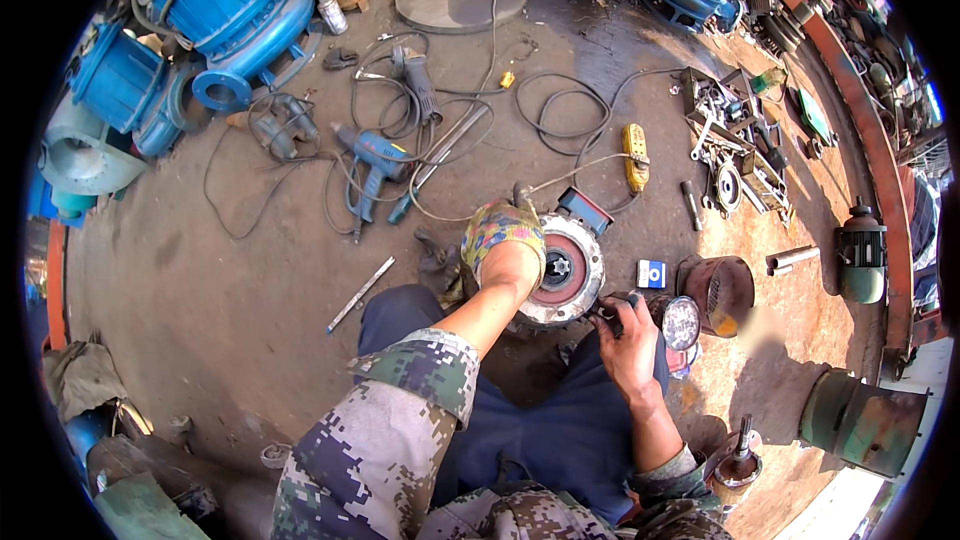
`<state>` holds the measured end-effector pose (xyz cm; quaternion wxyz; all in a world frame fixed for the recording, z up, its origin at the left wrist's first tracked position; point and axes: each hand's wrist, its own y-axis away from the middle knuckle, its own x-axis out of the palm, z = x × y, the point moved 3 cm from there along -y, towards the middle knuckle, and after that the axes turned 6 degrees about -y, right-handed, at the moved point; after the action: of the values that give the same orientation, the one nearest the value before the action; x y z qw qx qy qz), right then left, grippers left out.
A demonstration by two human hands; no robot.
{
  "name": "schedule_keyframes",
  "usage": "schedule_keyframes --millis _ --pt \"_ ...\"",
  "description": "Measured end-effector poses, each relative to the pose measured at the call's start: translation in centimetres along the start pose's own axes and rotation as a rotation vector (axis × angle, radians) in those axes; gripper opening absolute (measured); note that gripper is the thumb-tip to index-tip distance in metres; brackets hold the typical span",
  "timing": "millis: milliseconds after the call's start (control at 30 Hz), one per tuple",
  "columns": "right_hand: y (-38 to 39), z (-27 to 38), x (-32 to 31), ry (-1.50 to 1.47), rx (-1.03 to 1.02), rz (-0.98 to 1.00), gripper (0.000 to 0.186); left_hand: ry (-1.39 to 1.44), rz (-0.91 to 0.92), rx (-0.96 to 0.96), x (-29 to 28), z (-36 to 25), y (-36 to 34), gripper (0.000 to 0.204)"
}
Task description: The person disassembles a motor by removing bolts and separating the housing to expose the internal windings. They then reassemble the motor by aligning the housing and tightening the bolts.
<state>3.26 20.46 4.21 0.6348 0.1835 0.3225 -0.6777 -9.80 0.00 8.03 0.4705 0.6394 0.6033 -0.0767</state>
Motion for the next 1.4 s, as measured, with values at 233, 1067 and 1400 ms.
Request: schedule_keyframes --millis 233,1067,1400 --pt "0.9 -1.1 0.7 0.032 -0.065 -0.063 0.025 0.025 0.032 -0.003 -0.8 -0.9 0.8 0.047" --pt "1.9 -0.5 1.9 0.007 0.127 -0.237 0.042 -0.056 -0.274 0.152 4.8 2.2 -3.7 0.062" --pt "1.9 -1.2 1.7 -0.055 0.187 -0.195 0.047 0.036 -0.144 0.058 0.8 0.6 -0.9 0.045"
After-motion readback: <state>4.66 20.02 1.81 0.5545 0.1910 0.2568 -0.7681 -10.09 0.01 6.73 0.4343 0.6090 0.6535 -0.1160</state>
